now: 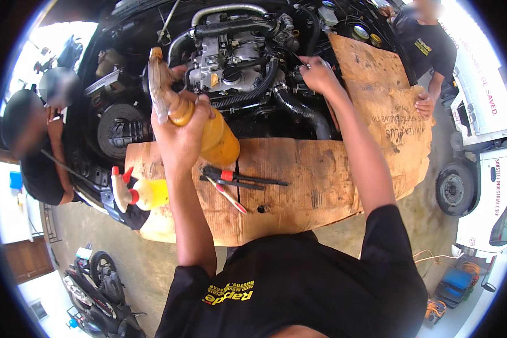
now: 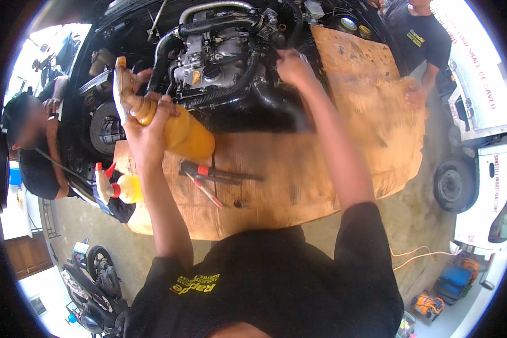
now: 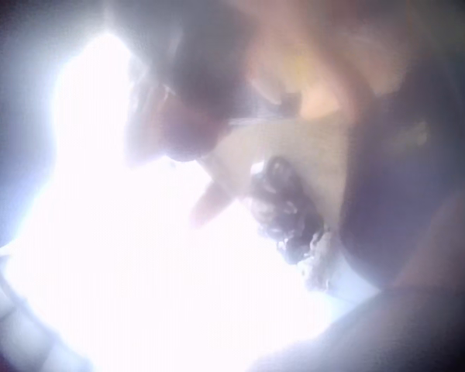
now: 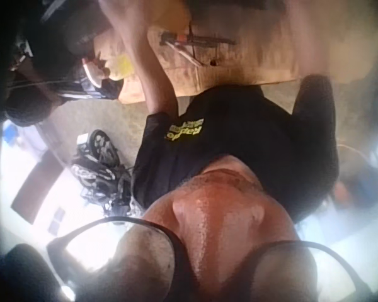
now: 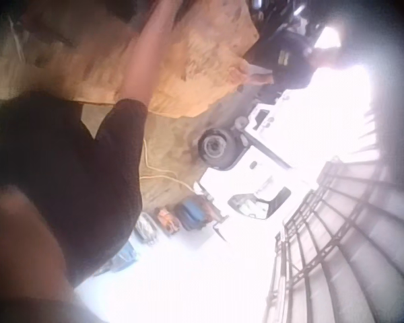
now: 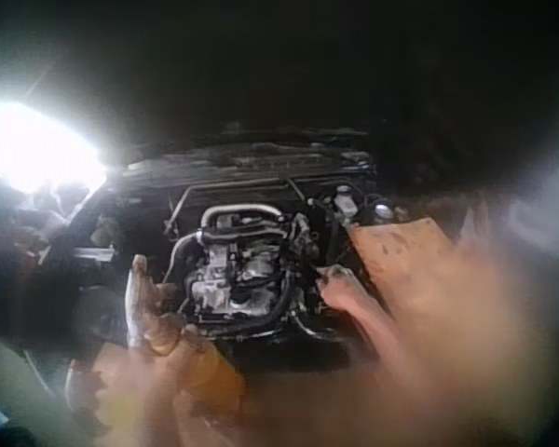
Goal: The person pours a yellow liquid from a bottle into the car engine and uses a screwdriver to adjust components within the engine bay. Another person is also present, working on the engine.
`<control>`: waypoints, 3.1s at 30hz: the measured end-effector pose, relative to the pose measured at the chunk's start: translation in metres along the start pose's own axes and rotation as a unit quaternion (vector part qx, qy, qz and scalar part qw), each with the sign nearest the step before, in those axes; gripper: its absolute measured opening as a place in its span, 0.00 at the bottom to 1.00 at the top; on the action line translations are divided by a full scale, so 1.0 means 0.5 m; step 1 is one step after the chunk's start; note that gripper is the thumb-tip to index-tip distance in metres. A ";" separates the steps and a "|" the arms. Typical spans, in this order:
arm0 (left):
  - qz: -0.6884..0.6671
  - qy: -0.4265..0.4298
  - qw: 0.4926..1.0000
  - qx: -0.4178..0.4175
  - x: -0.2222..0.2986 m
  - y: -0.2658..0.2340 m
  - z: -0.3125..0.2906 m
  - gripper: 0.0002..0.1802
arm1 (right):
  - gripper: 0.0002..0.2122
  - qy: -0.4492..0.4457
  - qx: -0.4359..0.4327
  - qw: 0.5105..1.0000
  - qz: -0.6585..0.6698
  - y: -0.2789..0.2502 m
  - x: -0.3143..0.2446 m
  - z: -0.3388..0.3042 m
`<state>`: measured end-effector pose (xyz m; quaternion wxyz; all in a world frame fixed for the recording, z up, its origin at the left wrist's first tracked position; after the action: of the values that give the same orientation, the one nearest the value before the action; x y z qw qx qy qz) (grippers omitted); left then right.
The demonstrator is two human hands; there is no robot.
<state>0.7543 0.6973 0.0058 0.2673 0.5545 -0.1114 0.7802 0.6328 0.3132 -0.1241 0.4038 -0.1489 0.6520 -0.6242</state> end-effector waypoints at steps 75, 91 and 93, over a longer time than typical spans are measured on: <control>-0.050 0.002 0.998 -0.032 -0.100 -0.035 -0.005 0.41 | 0.26 -0.075 -0.091 0.961 -0.250 0.242 0.223 0.544; -0.046 0.005 0.999 0.005 -0.106 -0.045 -0.003 0.45 | 0.23 -0.128 -0.140 0.918 -0.349 0.224 0.265 0.549; -0.026 0.015 1.000 -0.009 -0.106 -0.049 -0.002 0.45 | 0.23 -0.088 -0.162 0.925 -0.332 0.233 0.256 0.553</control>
<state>0.7794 0.7026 -0.0467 0.2936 0.5427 -0.0997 0.7805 0.7853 0.0529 -0.2476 0.1997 -0.4741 0.6194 -0.5931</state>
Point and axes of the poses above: each hand's wrist, its own z-axis towards the middle knuckle, its own y-axis out of the palm, x = y × z, the point moved 9 cm from there along z, towards the middle knuckle, and after that the axes turned 5 degrees about -z, right-handed, at the moved point
